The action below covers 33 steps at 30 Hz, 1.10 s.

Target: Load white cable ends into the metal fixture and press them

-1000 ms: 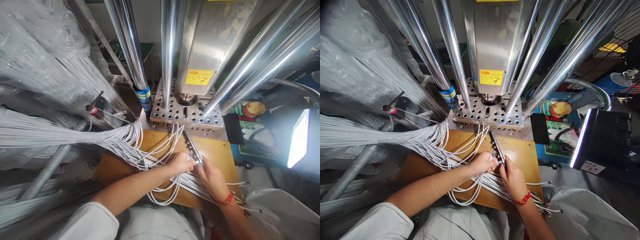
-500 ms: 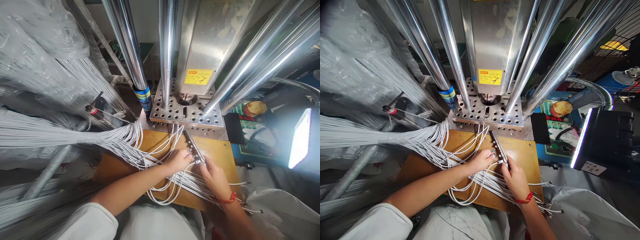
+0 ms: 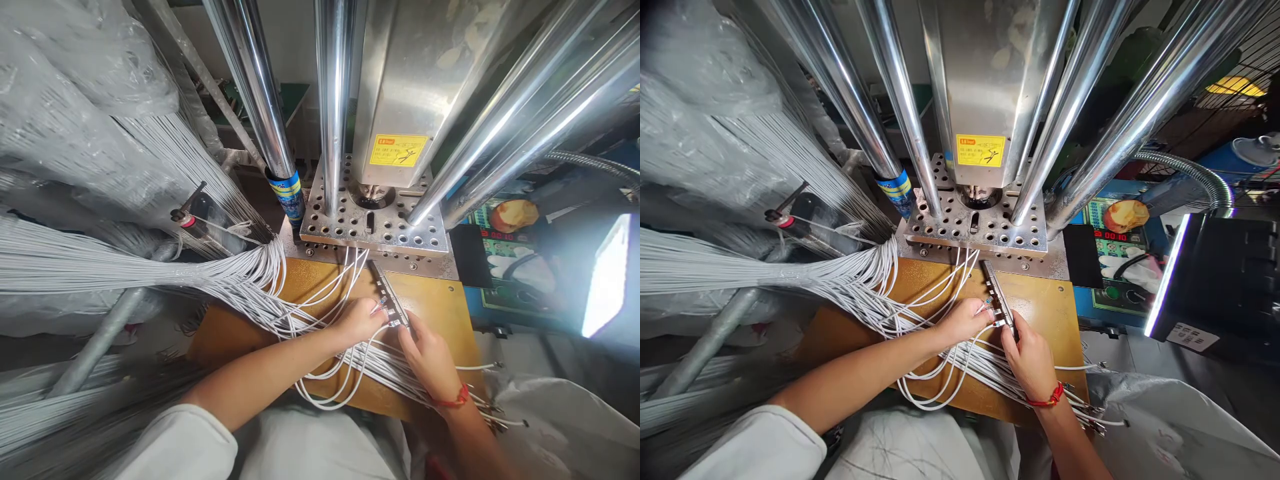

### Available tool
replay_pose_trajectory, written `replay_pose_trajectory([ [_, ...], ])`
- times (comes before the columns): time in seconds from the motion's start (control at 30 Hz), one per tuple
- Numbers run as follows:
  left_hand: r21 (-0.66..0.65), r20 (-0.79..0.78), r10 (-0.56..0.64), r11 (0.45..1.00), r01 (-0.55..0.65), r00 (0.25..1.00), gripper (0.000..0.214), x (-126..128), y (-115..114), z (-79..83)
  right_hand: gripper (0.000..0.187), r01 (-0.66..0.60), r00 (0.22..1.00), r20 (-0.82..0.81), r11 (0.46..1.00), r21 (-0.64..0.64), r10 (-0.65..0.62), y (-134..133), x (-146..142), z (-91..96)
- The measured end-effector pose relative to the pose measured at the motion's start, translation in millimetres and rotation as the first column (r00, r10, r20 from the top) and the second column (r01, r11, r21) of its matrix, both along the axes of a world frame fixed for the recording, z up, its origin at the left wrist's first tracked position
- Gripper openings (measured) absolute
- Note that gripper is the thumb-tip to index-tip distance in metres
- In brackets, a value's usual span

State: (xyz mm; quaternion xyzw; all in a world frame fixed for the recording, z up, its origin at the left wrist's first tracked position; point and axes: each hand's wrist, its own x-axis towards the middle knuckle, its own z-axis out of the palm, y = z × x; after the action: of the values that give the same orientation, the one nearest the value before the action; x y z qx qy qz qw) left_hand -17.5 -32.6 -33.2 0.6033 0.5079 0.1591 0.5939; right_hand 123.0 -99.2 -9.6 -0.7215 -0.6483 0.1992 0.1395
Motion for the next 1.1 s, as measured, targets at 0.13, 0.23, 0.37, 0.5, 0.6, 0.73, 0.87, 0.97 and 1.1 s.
replay_pose_trajectory([
  [0.13,0.044,-0.03,0.001,0.999,0.001,1.0,0.024,1,-2,-0.4,0.035,-0.04,0.995,0.09,0.999,0.034,0.036,-2,-5,0.9],
  [0.23,0.065,-0.019,-0.042,0.997,0.043,0.999,0.029,-4,2,4.0,0.034,-0.039,0.999,0.037,0.998,0.046,0.038,-1,-4,3.0],
  [0.37,0.185,0.015,0.0,0.983,-0.002,1.0,0.033,-14,16,6.4,0.033,0.013,0.995,-0.095,0.999,0.033,-0.01,1,2,4.4],
  [0.5,0.162,-0.007,0.063,0.985,-0.061,0.998,0.025,-15,27,0.8,0.034,0.035,0.991,-0.132,0.999,0.015,-0.033,3,7,1.8],
  [0.6,0.087,-0.048,0.025,0.996,-0.021,0.999,0.022,-9,31,-1.4,0.037,0.053,0.982,-0.181,0.998,-0.015,-0.055,3,7,-1.1],
  [0.73,0.003,-0.061,0.005,1.0,-0.004,0.998,0.017,0,35,2.5,0.041,0.07,0.971,-0.228,0.997,-0.037,-0.076,2,8,-2.0],
  [0.87,-0.072,-0.051,0.036,0.997,-0.04,0.998,0.012,5,39,10.9,0.043,0.066,0.967,-0.242,0.995,-0.069,-0.081,2,9,1.4],
  [0.97,-0.131,-0.069,0.043,0.99,-0.052,0.997,0.009,4,40,20.0,0.043,0.059,0.967,-0.244,0.996,-0.07,-0.075,2,11,1.6],
  [1.1,-0.199,-0.091,0.038,0.979,-0.055,0.995,0.008,1,42,34.6,0.043,0.059,0.976,-0.207,0.998,-0.039,-0.066,1,13,-3.6],
])
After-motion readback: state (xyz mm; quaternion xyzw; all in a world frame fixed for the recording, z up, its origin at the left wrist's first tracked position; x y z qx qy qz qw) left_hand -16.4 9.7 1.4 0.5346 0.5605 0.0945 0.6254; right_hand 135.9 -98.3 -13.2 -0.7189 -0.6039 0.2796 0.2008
